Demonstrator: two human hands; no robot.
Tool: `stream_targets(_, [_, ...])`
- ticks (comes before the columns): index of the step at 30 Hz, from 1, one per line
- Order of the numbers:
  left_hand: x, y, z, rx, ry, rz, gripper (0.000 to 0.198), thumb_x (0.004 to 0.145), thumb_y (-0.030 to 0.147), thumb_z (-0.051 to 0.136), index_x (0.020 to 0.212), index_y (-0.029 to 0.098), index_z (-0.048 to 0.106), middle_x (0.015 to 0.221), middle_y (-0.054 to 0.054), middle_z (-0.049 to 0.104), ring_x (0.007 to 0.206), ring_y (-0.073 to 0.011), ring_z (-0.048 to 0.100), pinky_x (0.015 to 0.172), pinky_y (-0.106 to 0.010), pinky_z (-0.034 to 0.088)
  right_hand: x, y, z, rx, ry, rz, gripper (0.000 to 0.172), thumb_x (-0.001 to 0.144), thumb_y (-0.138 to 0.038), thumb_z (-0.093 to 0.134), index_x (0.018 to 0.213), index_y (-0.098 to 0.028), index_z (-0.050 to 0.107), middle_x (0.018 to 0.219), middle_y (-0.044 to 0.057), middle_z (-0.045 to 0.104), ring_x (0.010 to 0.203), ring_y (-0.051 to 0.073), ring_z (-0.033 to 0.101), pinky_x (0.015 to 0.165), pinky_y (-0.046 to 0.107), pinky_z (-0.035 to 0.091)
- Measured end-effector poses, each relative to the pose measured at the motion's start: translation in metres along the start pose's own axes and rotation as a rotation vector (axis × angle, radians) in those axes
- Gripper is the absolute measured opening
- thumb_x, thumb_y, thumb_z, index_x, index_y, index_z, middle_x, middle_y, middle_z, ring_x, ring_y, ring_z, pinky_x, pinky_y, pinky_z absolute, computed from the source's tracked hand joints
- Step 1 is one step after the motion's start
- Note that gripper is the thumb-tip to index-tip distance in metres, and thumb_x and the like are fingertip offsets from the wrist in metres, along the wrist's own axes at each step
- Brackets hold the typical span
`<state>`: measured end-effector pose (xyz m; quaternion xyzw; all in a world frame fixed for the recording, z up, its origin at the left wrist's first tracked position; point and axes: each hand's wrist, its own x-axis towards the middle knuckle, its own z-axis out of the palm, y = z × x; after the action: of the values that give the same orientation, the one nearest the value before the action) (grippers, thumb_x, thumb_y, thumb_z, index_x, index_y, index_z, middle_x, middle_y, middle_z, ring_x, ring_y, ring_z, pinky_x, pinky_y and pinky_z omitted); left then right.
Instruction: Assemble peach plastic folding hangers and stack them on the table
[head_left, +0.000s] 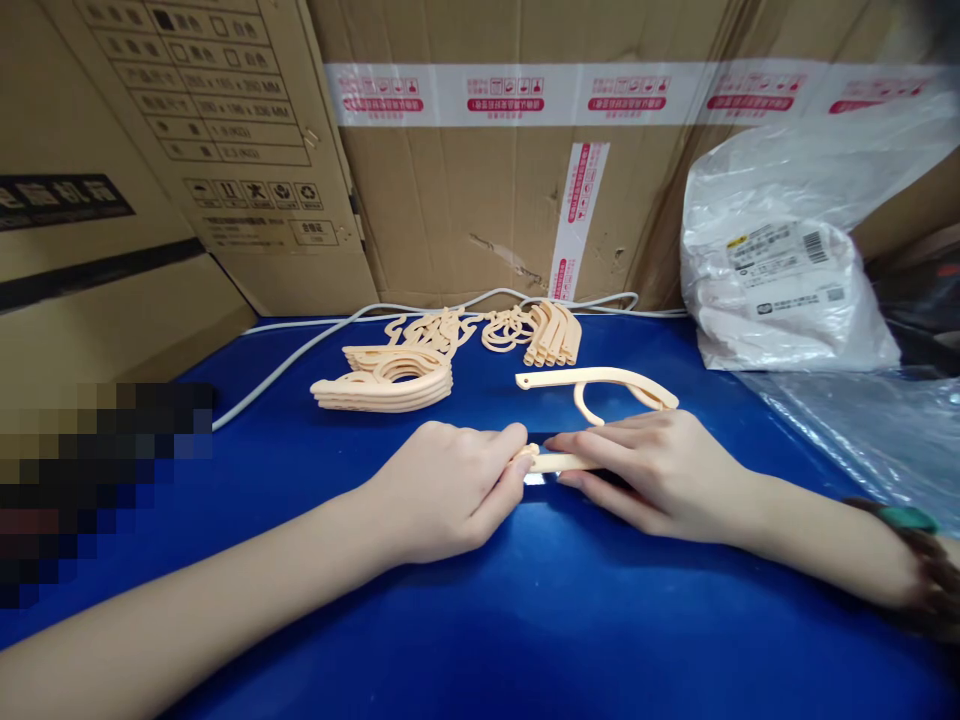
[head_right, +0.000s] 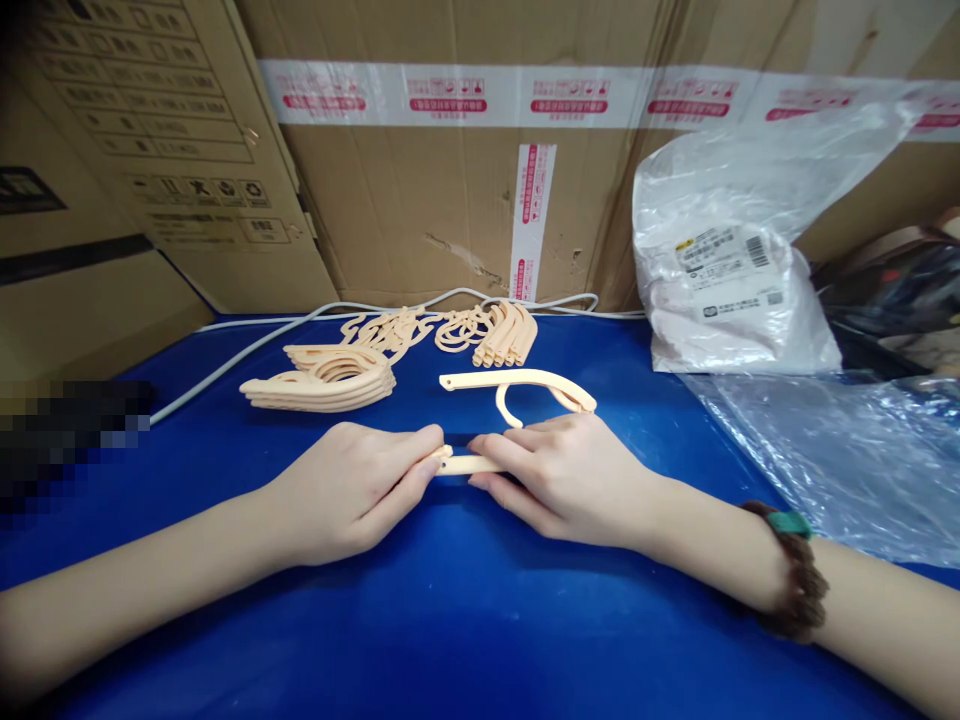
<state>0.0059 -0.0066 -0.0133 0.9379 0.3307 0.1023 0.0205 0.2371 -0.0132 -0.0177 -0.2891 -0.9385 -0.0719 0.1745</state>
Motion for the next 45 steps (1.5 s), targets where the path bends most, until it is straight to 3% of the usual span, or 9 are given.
stream_targets(9, [0.0020, 0.0022, -0.0015, 0.047, 0.003, -0.048, 0.029, 0.095, 0.042, 0.040, 0.079, 0.020, 0.047, 0.060, 0.002, 0.059, 0.052, -0.0167, 0.057, 0.048, -0.026, 0.019, -0.0002, 0.0010, 0.0002, -0.066, 0.031, -0.033, 0.029, 0.099, -0.032, 0.039, 0.103, -0.017, 0.064, 0.073, 0.001, 0.069, 0.061, 0.013, 0.064, 0.057, 0.026, 0.041])
stream_targets(23, [0.0030, 0.0008, -0.0012, 0.179, -0.050, -0.075, 0.035, 0.097, 0.045, 0.039, 0.079, 0.018, 0.052, 0.062, -0.001, 0.065, 0.052, -0.0191, 0.061, 0.046, -0.026, 0.020, -0.0005, 0.0014, 0.0007, -0.127, 0.076, -0.053, 0.028, 0.099, -0.031, 0.040, 0.106, -0.017, 0.064, 0.073, -0.001, 0.069, 0.060, 0.014, 0.064, 0.056, 0.027, 0.041])
stream_targets(28, [0.0012, -0.0003, 0.0032, 0.363, 0.057, 0.039, 0.034, 0.098, 0.042, 0.038, 0.077, 0.017, 0.049, 0.060, -0.001, 0.063, 0.050, -0.0180, 0.061, 0.042, -0.026, 0.019, -0.0010, 0.0018, 0.0006, -0.086, 0.067, -0.048, 0.029, 0.099, -0.031, 0.040, 0.107, -0.017, 0.064, 0.074, 0.000, 0.070, 0.060, 0.013, 0.065, 0.056, 0.025, 0.041])
stream_targets(36, [-0.0002, 0.0017, 0.0032, 0.551, 0.230, 0.169, 0.041, 0.102, 0.033, 0.020, 0.073, 0.018, 0.044, 0.053, 0.000, 0.052, 0.042, -0.0163, 0.054, 0.040, -0.027, 0.022, -0.0017, 0.0028, -0.0008, 0.118, -0.032, 0.016, 0.027, 0.099, -0.031, 0.040, 0.108, -0.018, 0.063, 0.078, 0.002, 0.071, 0.063, 0.012, 0.066, 0.058, 0.023, 0.041])
stream_targets(41, [-0.0012, 0.0037, 0.0015, 0.670, 0.240, 0.211, 0.032, 0.099, 0.030, 0.033, 0.072, 0.018, 0.045, 0.055, -0.001, 0.051, 0.042, -0.0163, 0.051, 0.041, -0.028, 0.024, -0.0005, 0.0051, -0.0016, 0.246, -0.130, 0.081, 0.027, 0.099, -0.031, 0.041, 0.112, -0.018, 0.061, 0.078, 0.003, 0.070, 0.064, 0.012, 0.063, 0.060, 0.023, 0.040])
stream_targets(45, [-0.0025, 0.0053, -0.0005, 0.734, 0.268, 0.220, 0.032, 0.098, 0.031, 0.038, 0.069, 0.019, 0.043, 0.053, 0.001, 0.048, 0.042, -0.0153, 0.048, 0.042, -0.028, 0.023, 0.0025, 0.0062, -0.0045, 0.352, -0.190, 0.099, 0.027, 0.099, -0.032, 0.041, 0.104, -0.018, 0.063, 0.077, 0.002, 0.068, 0.064, 0.011, 0.058, 0.062, 0.022, 0.038])
